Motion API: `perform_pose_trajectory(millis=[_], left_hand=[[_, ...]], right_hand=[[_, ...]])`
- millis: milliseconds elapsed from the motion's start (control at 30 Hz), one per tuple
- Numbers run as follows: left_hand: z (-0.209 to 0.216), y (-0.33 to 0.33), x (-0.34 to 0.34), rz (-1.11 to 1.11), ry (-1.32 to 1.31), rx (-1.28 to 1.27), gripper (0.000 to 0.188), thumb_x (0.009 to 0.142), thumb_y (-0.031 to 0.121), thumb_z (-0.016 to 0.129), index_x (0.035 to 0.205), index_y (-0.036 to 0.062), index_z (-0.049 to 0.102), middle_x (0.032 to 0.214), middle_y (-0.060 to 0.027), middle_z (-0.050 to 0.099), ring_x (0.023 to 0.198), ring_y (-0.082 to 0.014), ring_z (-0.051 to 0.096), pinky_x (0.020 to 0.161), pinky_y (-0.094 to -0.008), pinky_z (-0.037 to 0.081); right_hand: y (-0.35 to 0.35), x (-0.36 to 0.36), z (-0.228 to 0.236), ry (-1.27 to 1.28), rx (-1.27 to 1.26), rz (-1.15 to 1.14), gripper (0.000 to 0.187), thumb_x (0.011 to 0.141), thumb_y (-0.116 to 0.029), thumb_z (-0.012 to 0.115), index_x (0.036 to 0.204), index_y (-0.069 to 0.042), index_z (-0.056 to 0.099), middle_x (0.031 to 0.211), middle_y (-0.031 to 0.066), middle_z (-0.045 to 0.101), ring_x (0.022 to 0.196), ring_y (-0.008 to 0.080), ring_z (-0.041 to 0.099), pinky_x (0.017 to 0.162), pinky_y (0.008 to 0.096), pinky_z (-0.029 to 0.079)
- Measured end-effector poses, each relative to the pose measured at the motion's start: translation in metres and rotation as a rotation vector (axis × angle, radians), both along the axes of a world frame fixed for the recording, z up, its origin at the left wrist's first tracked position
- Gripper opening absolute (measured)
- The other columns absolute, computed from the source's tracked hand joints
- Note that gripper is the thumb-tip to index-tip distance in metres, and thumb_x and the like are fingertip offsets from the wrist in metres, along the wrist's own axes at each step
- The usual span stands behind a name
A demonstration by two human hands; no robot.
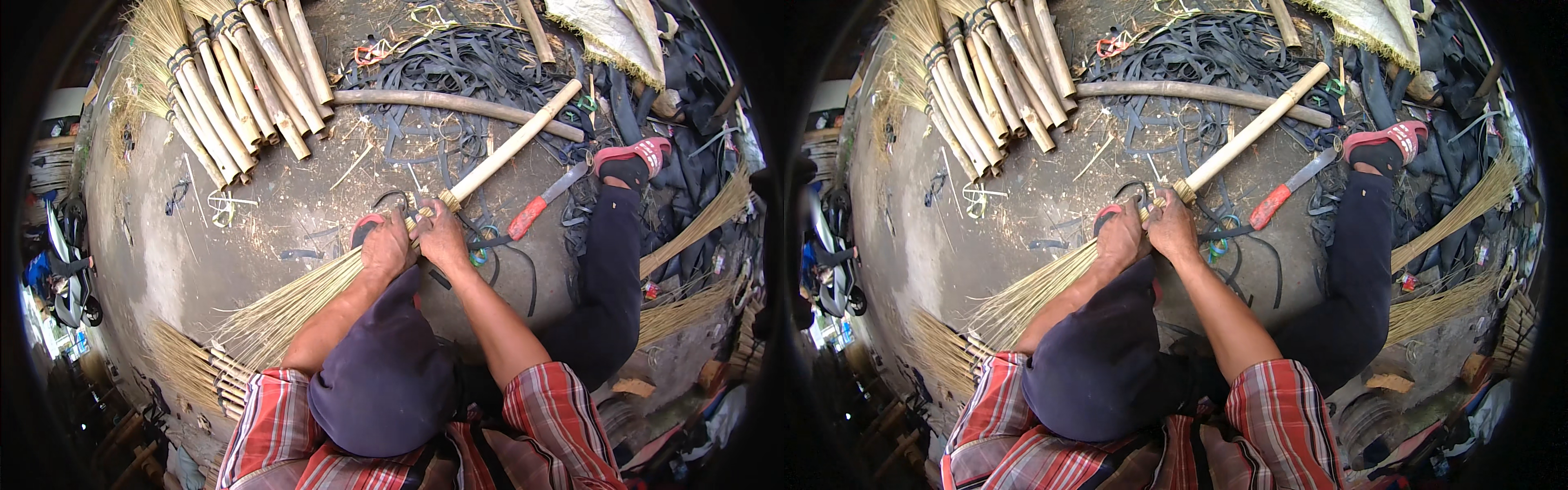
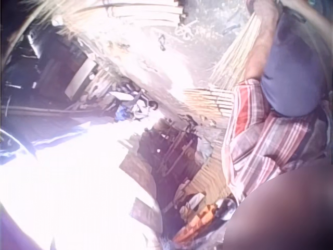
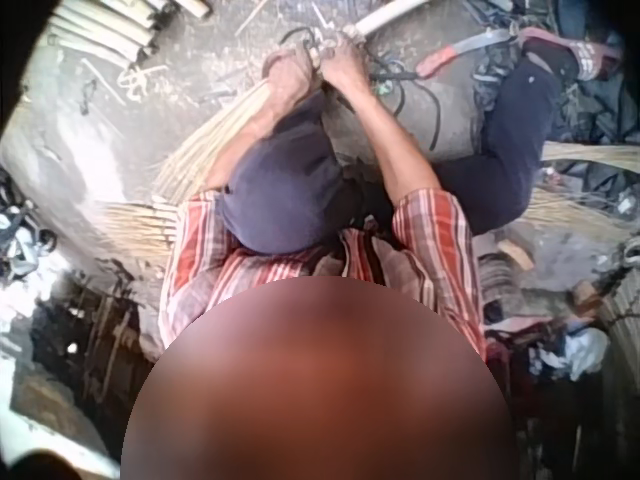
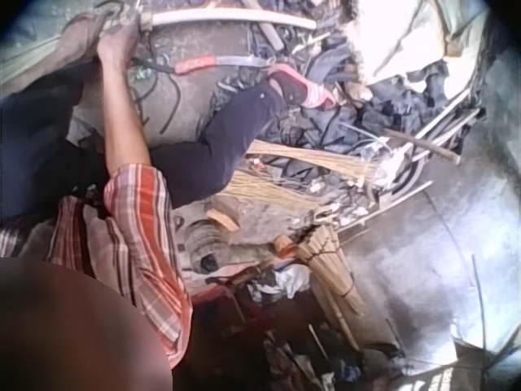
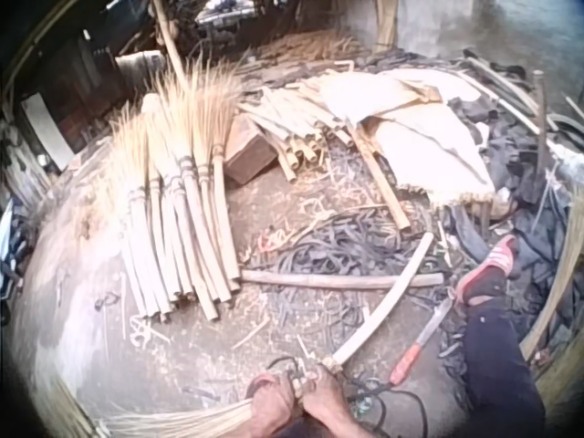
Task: The person gathers dry straw-like bristles, aligns them with a wooden handle, and secures the bundle using strips of black material. The finished broom is placed with other completed brooms nearby.
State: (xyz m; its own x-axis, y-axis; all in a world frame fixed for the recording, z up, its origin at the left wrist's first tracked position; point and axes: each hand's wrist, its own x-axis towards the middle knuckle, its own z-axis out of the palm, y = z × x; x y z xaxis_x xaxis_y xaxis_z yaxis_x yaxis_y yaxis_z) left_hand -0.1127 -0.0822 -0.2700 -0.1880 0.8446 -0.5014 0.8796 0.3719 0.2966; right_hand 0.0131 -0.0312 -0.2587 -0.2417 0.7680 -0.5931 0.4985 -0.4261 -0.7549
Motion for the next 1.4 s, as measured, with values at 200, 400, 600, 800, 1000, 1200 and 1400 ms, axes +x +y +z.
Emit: perform_pose_trajectory(millis=[200, 400, 600, 800, 1000, 1200, 1400], left_hand=[[-0.001, -0.005, 0.000, -0.020, -0.024, 0.031, 0.082, 0.078, 0.028, 0.085, 0.144, 0.0026, 0.043, 0.111, -0.0267, 0.071, 0.103, -0.0423, 0.072, 0.091, -0.0487, 0.057], [-0.007, -0.008, -0.003, -0.138, 0.030, 0.203, 0.073, 0.076, 0.032, 0.086, 0.136, 0.0057, 0.053, 0.103, -0.0215, 0.071, 0.100, -0.0413, 0.071, 0.089, -0.0489, 0.057], [0.007, 0.006, -0.009, -0.023, -0.073, -0.071, 0.064, 0.078, 0.037, 0.083, 0.130, 0.0066, 0.060, 0.107, -0.0257, 0.073, 0.102, -0.0427, 0.072, 0.090, -0.0502, 0.057], [0.029, 0.027, -0.027, 0.010, -0.191, -0.130, 0.068, 0.072, 0.036, 0.085, 0.132, 0.0099, 0.065, 0.102, -0.0241, 0.075, 0.099, -0.0425, 0.072, 0.090, -0.0493, 0.055], [0.059, 0.023, -0.041, -0.042, -0.766, -0.195, 0.058, 0.074, 0.029, 0.087, 0.125, 0.0078, 0.069, 0.099, -0.0123, 0.076, 0.095, -0.0294, 0.073, 0.088, -0.0423, 0.056], [0.057, 0.036, -0.041, -0.276, -1.134, -0.709, 0.061, 0.075, 0.031, 0.089, 0.125, 0.0030, 0.067, 0.108, -0.0091, 0.075, 0.101, -0.0186, 0.067, 0.091, -0.0342, 0.051], [0.055, 0.047, -0.024, -0.281, -0.743, -0.389, 0.068, 0.073, 0.034, 0.088, 0.129, 0.0047, 0.065, 0.109, -0.0167, 0.075, 0.105, -0.0291, 0.070, 0.094, -0.0395, 0.052]], right_hand=[[0.016, -0.005, -0.012, -0.083, 0.009, 0.070, 0.046, 0.095, -0.014, 0.069, 0.137, 0.001, 0.058, 0.111, 0.0245, 0.075, 0.107, 0.0364, 0.074, 0.097, 0.0455, 0.054], [0.015, 0.001, -0.034, 0.031, -0.091, 0.046, 0.043, 0.095, -0.012, 0.067, 0.133, 0.003, 0.057, 0.116, 0.0273, 0.072, 0.112, 0.0375, 0.071, 0.096, 0.0442, 0.054], [-0.048, 0.064, -0.037, 0.079, 0.061, 0.106, 0.018, 0.108, -0.015, 0.054, 0.118, 0.000, 0.054, 0.085, 0.0075, 0.066, 0.074, 0.0160, 0.062, 0.074, 0.0344, 0.051], [-0.072, 0.106, -0.056, -0.142, 0.107, 0.392, 0.030, 0.109, -0.032, 0.049, 0.101, -0.009, 0.067, 0.098, 0.0198, 0.072, 0.098, 0.0407, 0.070, 0.086, 0.0509, 0.054], [-0.027, 0.080, -0.069, -0.258, 0.203, 0.394, 0.026, 0.104, -0.032, 0.054, 0.103, -0.009, 0.067, 0.097, 0.0216, 0.073, 0.097, 0.0432, 0.071, 0.082, 0.0565, 0.053], [0.012, 0.068, -0.054, 0.226, 0.847, 0.552, 0.021, 0.079, -0.021, 0.078, 0.091, -0.012, 0.063, 0.081, 0.0069, 0.070, 0.075, 0.0311, 0.071, 0.068, 0.0440, 0.054], [0.000, 0.073, -0.024, -0.249, 0.499, 0.480, 0.036, 0.093, -0.014, 0.067, 0.127, -0.003, 0.065, 0.146, 0.0202, 0.059, 0.137, 0.0418, 0.053, 0.112, 0.0502, 0.047]])
